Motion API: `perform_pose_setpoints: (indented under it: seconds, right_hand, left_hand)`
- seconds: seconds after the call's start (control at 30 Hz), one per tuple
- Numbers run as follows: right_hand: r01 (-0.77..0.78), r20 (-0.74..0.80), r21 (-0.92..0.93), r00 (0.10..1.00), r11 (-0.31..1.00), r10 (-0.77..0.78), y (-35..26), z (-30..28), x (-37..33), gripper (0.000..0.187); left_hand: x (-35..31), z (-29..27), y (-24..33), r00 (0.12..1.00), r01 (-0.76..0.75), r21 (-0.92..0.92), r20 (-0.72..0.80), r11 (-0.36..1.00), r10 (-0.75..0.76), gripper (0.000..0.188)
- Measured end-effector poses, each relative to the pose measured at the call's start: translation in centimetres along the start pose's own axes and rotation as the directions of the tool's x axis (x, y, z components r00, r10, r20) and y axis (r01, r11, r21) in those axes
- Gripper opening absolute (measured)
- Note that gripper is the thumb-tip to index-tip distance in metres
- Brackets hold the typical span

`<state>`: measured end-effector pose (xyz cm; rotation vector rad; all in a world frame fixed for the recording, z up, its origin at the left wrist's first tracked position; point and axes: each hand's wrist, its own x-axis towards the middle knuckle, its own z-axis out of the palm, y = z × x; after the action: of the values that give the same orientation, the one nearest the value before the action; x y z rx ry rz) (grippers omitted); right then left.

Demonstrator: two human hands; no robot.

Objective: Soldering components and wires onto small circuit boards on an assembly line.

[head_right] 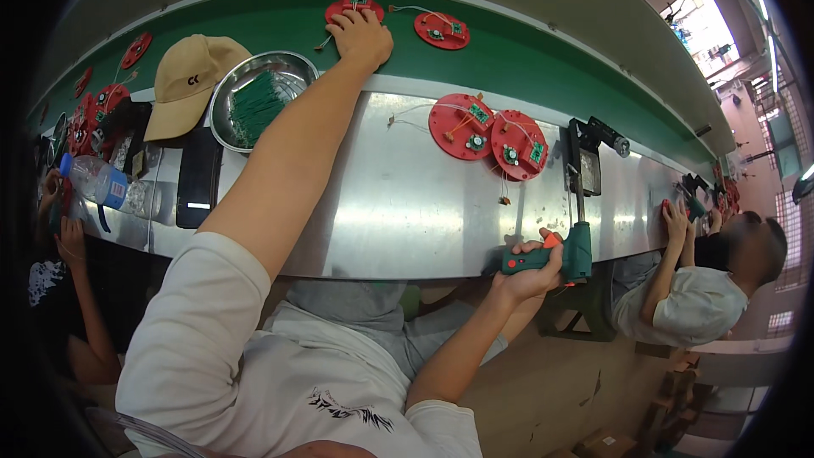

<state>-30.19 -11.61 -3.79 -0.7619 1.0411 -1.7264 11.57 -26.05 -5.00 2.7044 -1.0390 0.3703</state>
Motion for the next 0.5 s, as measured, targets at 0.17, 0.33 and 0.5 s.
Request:
perform_pose_setpoints:
  seconds: [0.17, 0.33, 0.5]
  right_hand:
    - [-0.014, -0.025, 0.036, 1.000, 0.999, 0.015, 0.4, -0.7, -0.2, 0.040]
    - [-0.021, -0.058, 0.019, 0.998, 1.000, 0.022, 0.3, -1.0, -0.4, 0.041]
    - [-0.040, 0.046, 0.125, 0.998, 0.991, 0.034, 0.1, -1.2, 0.9, 0.040]
  left_hand:
    - [-0.1, 0.9, 0.6, 1.000, -0.022, 0.031, -0.017, 0.999, 0.022, 0.063]
    - [-0.5, 1.9, 1.8, 0.996, -0.090, 0.060, 0.036, 0.994, 0.088, 0.064]
    - [0.6, 0.2, 2.9, 0.992, -0.097, -0.031, -0.082, 0.995, 0.094, 0.060]
